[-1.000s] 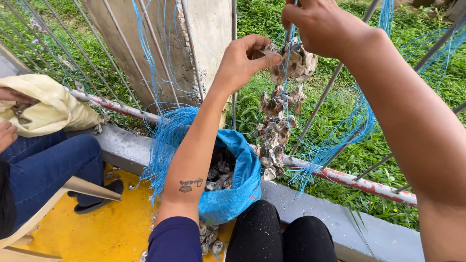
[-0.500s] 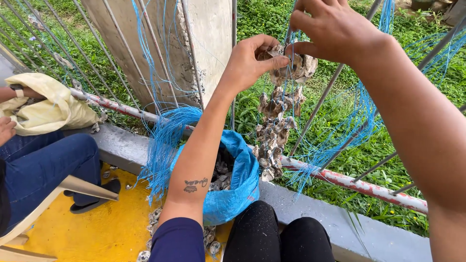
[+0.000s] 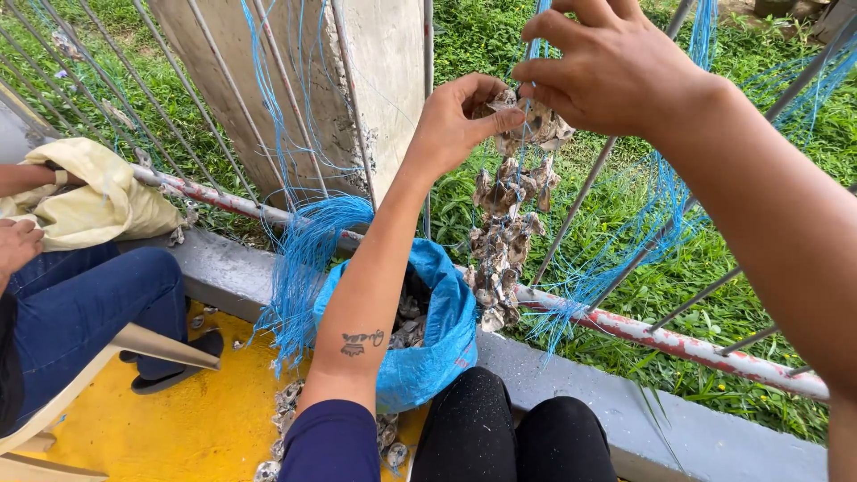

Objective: Stringing oyster shells onto a blue line for aquaculture.

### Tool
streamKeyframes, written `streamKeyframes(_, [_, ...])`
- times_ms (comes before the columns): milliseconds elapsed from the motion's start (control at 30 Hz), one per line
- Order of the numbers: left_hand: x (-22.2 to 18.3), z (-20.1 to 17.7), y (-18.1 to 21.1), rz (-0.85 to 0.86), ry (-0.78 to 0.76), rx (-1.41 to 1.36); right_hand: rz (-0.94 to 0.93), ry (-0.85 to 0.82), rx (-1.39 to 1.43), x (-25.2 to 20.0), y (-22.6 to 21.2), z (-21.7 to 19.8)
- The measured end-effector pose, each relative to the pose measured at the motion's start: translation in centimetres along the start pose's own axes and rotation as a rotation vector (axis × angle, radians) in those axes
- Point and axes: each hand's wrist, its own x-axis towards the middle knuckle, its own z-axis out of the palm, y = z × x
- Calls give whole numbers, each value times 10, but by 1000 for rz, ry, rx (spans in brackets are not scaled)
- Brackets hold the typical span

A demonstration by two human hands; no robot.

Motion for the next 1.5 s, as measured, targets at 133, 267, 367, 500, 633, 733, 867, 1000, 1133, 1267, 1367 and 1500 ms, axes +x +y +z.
streamKeyframes(133, [-2, 1, -5, -7, 1, -87, -34, -13, 120, -13, -3, -20])
streamKeyframes(267, [-3, 3, -5, -9, 4, -115, -18, -36, 101, -34, -25, -42])
streamKeyframes(367, [-2, 4, -7, -1, 19, -112, -18, -46, 105, -57, -55, -54])
streamKeyframes(500, [-1, 6, -12, -32, 73, -61, -29, 134, 441, -99, -103, -59])
streamKeyframes(633, [-1, 13, -22, -16, 103, -82, -13, 244, 667, -145, -153, -59])
streamKeyframes(733, [-1, 17, -22, -32, 107, -127, 118, 379, 1016, -179, -196, -51])
streamKeyframes(867, [-1, 20, -29, -36, 71, -214, 583, 646, 1526, -226, -263, -37])
streamKeyframes(1000, [-2, 20, -37, -54, 44, -304, 1165, 1132, 2460, -248, -295, -32])
streamKeyframes(1133, [-2, 22, -38, -75, 71, -359, 1635, 892, 2669, -222, -294, -41])
streamKeyframes(1267, [-2, 23, -40, -113, 96, -423, 1612, 43, 2578, -236, -335, -22])
streamKeyframes(1367, [-2, 23, -40, -114, 99, -432, 1399, -85, 2534, -256, -374, -9])
streamKeyframes(1500, [-2, 26, -40, -98, 87, -441, 767, -134, 1895, -245, -380, -21])
